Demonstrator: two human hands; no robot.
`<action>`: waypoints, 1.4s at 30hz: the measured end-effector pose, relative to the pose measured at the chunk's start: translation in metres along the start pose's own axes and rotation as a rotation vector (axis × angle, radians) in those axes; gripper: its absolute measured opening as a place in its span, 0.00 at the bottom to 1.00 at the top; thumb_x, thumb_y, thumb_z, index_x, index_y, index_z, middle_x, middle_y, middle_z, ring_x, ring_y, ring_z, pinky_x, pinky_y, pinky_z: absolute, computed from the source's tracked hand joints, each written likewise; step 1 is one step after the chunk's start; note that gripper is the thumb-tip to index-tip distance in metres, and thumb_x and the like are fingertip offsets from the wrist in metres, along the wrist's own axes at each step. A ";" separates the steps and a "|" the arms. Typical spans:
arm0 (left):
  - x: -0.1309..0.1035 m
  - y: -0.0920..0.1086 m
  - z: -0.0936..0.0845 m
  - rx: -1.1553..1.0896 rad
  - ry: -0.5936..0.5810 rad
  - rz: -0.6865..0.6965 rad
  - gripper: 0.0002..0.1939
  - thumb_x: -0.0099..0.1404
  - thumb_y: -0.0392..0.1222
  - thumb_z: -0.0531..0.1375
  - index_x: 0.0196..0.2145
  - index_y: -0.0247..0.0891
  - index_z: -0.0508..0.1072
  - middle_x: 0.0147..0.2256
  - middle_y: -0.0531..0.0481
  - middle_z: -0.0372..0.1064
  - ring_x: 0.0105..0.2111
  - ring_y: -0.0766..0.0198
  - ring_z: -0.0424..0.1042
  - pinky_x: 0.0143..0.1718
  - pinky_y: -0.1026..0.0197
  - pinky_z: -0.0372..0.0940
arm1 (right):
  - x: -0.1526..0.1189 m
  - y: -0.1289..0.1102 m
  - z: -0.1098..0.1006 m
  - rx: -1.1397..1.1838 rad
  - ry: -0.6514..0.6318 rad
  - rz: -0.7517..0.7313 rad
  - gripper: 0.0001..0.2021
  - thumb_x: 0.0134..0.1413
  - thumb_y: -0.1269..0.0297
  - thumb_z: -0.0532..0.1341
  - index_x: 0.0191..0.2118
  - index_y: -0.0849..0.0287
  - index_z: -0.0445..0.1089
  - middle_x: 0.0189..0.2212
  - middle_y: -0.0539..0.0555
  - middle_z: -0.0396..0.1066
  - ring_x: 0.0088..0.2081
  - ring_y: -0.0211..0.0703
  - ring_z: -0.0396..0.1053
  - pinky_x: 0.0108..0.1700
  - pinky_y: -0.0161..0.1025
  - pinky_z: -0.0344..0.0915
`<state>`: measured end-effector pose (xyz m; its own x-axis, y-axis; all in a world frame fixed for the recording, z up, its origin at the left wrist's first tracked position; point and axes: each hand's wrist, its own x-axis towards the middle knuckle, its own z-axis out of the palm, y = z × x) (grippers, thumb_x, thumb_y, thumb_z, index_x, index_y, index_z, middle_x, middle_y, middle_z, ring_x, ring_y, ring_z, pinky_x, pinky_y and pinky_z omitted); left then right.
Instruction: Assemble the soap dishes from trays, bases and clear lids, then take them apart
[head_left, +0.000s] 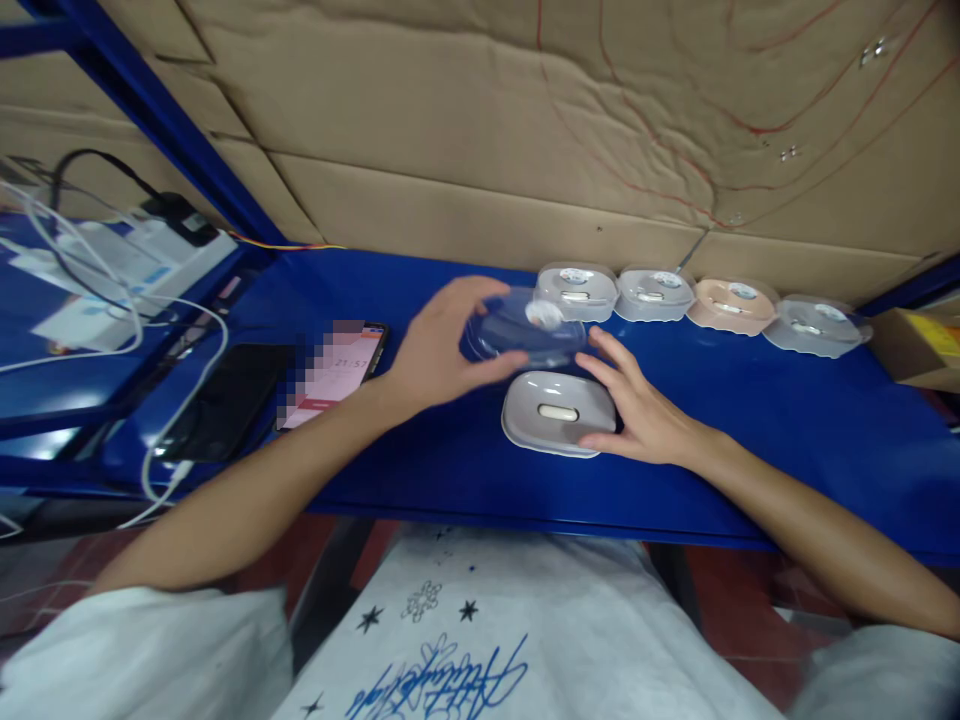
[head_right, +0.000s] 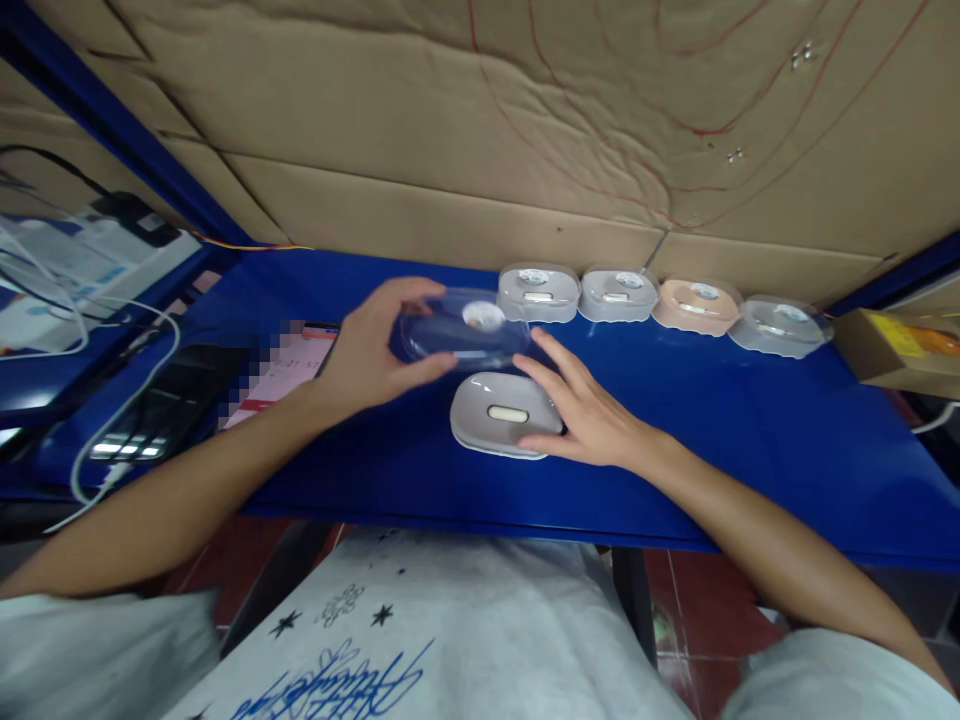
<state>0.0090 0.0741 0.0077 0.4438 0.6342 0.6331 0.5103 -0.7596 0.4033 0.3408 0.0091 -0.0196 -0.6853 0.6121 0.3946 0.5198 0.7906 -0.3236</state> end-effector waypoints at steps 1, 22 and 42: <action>0.004 -0.006 -0.002 0.052 0.058 -0.092 0.32 0.70 0.61 0.71 0.63 0.42 0.72 0.59 0.41 0.77 0.53 0.49 0.79 0.59 0.47 0.73 | -0.001 0.001 0.000 -0.001 -0.025 0.001 0.52 0.69 0.39 0.67 0.84 0.40 0.35 0.84 0.63 0.33 0.82 0.74 0.42 0.76 0.76 0.57; 0.003 -0.007 0.008 0.478 -0.386 -0.266 0.15 0.81 0.47 0.56 0.55 0.39 0.78 0.54 0.36 0.77 0.56 0.39 0.77 0.59 0.40 0.69 | -0.004 0.007 0.003 -0.015 -0.083 0.040 0.37 0.75 0.48 0.62 0.81 0.45 0.52 0.82 0.64 0.45 0.79 0.68 0.55 0.75 0.71 0.62; -0.002 0.011 -0.001 -0.149 -0.487 -0.046 0.33 0.80 0.66 0.57 0.71 0.44 0.68 0.70 0.39 0.69 0.70 0.44 0.69 0.72 0.41 0.62 | -0.003 0.000 0.000 -0.031 -0.129 0.002 0.40 0.69 0.43 0.68 0.79 0.47 0.58 0.80 0.66 0.52 0.77 0.70 0.59 0.72 0.70 0.66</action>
<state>0.0129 0.0641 0.0116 0.7332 0.6342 0.2454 0.4427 -0.7191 0.5356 0.3428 0.0075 -0.0209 -0.7432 0.6080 0.2791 0.5354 0.7907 -0.2968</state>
